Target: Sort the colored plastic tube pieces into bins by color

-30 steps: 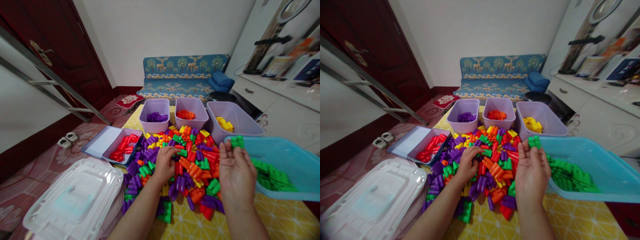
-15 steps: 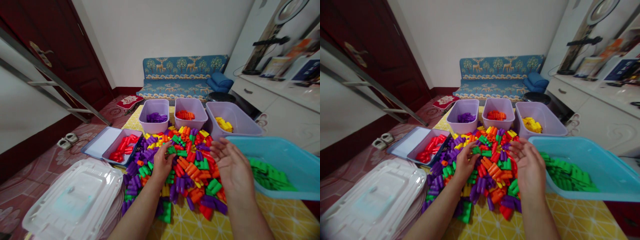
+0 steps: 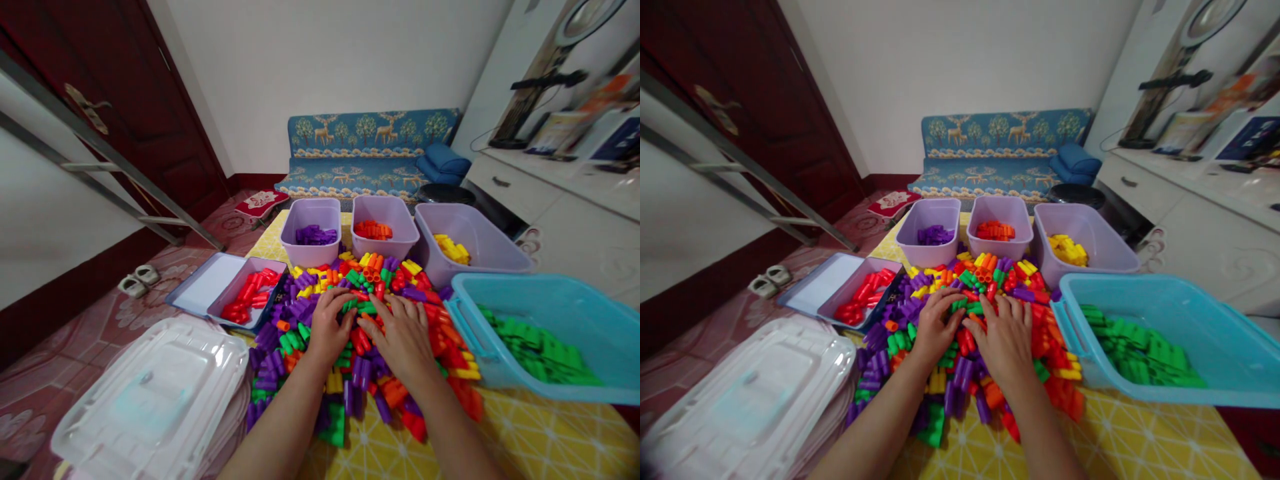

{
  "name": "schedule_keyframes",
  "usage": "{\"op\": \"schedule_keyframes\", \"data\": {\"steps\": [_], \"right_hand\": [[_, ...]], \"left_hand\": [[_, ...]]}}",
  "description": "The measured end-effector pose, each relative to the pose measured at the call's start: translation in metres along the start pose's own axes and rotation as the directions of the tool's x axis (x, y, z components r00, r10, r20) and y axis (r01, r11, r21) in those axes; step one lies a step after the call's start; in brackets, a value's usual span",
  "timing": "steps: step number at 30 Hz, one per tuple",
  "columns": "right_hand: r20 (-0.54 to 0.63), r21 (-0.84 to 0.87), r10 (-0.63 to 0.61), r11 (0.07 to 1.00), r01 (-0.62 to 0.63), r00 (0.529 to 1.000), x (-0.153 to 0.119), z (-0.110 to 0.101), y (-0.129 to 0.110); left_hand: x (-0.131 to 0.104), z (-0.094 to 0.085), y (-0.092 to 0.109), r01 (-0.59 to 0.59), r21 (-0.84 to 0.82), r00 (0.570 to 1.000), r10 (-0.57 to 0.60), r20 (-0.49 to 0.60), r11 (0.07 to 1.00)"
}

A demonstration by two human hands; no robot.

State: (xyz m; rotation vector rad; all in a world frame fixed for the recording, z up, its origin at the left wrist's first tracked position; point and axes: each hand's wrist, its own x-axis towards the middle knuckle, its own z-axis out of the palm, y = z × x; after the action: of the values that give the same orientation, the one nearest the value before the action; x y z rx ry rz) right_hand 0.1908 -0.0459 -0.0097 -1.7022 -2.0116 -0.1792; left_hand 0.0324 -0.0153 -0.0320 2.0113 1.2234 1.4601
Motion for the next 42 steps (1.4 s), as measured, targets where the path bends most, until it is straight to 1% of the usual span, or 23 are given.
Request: {"op": "schedule_keyframes", "data": {"steps": [2, 4, 5, 7, 9, 10, 12, 15, 17, 18, 20, 22, 24, 25, 27, 29, 31, 34, 36, 39, 42], "right_hand": [[-0.031, 0.09, 0.023, 0.996, -0.02, 0.999, 0.001, -0.001, 0.001], [-0.079, 0.255, 0.064, 0.966, -0.042, 0.995, 0.004, -0.005, 0.002], [-0.106, 0.354, 0.104, 0.933, -0.06, 0.989, 0.005, -0.007, 0.002], [-0.13, 0.54, 0.225, 0.833, -0.121, 0.966, 0.007, -0.012, 0.002], [-0.091, 0.679, 0.345, 0.707, -0.195, 0.934, 0.008, -0.016, -0.001], [-0.057, 0.727, 0.383, 0.649, -0.224, 0.922, 0.007, -0.017, -0.002], [0.014, 0.783, 0.4, 0.566, -0.259, 0.916, 0.007, -0.018, -0.005], [0.118, 0.827, 0.369, 0.477, -0.297, 0.922, 0.006, -0.017, -0.009], [0.19, 0.845, 0.329, 0.426, -0.325, 0.925, 0.006, -0.016, -0.009], [0.219, 0.846, 0.307, 0.414, -0.337, 0.926, 0.006, -0.016, -0.01], [0.249, 0.836, 0.26, 0.428, -0.343, 0.933, 0.005, -0.015, -0.009], [0.256, 0.819, 0.227, 0.465, -0.336, 0.94, 0.006, -0.015, -0.007], [0.25, 0.812, 0.243, 0.475, -0.339, 0.937, 0.006, -0.017, -0.003], [0.239, 0.813, 0.275, 0.467, -0.347, 0.931, 0.007, -0.019, 0.0], [0.186, 0.826, 0.382, 0.438, -0.354, 0.905, 0.008, -0.023, 0.005], [0.12, 0.849, 0.48, 0.404, -0.341, 0.869, 0.009, -0.026, 0.009], [0.089, 0.875, 0.512, 0.37, -0.313, 0.854, 0.009, -0.027, 0.01], [0.114, 0.906, 0.466, 0.313, -0.284, 0.877, 0.01, -0.023, 0.006], [0.139, 0.914, 0.433, 0.289, -0.284, 0.891, 0.01, -0.019, 0.002], [0.17, 0.917, 0.413, 0.266, -0.297, 0.895, 0.009, -0.016, -0.002], [0.215, 0.914, 0.395, 0.241, -0.326, 0.893, 0.008, -0.015, -0.005]], "left_hand": [[0.0, 0.0, 0.002, 0.002, -0.01, 1.0, -0.002, 0.012, 1.0], [0.0, -0.002, 0.004, 0.013, -0.011, 1.0, -0.013, -0.005, 1.0], [0.0, -0.003, 0.005, 0.019, -0.011, 1.0, -0.02, -0.016, 1.0], [0.0, -0.005, 0.008, 0.031, -0.019, 0.999, -0.032, -0.041, 0.999], [-0.001, -0.006, 0.008, 0.041, -0.046, 0.998, -0.043, -0.049, 0.998], [-0.002, -0.006, 0.008, 0.048, -0.069, 0.998, -0.052, -0.047, 0.996], [-0.004, -0.006, 0.007, 0.077, -0.129, 0.996, -0.083, -0.039, 0.989], [-0.006, -0.005, 0.006, 0.128, -0.249, 0.989, -0.142, -0.038, 0.96], [-0.006, -0.005, 0.006, 0.148, -0.295, 0.986, -0.164, -0.03, 0.944], [-0.006, -0.005, 0.006, 0.149, -0.298, 0.986, -0.163, -0.02, 0.943], [-0.005, -0.005, 0.005, 0.141, -0.273, 0.989, -0.147, -0.002, 0.952], [-0.005, -0.004, 0.002, 0.126, -0.249, 0.991, -0.135, -0.019, 0.96], [-0.005, -0.002, -0.001, 0.136, -0.244, 0.984, -0.159, -0.076, 0.96], [-0.005, -0.001, -0.003, 0.152, -0.251, 0.977, -0.184, -0.108, 0.956], [-0.005, 0.0, -0.006, 0.187, -0.269, 0.963, -0.231, -0.142, 0.945], [-0.005, 0.0, -0.006, 0.199, -0.286, 0.96, -0.246, -0.136, 0.937], [-0.004, 0.0, -0.005, 0.178, -0.288, 0.97, -0.217, -0.11, 0.941], [-0.003, 0.0, -0.001, 0.141, -0.265, 0.983, -0.167, -0.077, 0.954], [-0.003, 0.001, -0.001, 0.157, -0.276, 0.981, -0.182, -0.069, 0.948], [-0.003, 0.004, -0.002, 0.19, -0.31, 0.969, -0.228, -0.091, 0.932], [-0.003, 0.004, 0.0, 0.166, -0.264, 0.971, -0.204, -0.123, 0.95]]}}
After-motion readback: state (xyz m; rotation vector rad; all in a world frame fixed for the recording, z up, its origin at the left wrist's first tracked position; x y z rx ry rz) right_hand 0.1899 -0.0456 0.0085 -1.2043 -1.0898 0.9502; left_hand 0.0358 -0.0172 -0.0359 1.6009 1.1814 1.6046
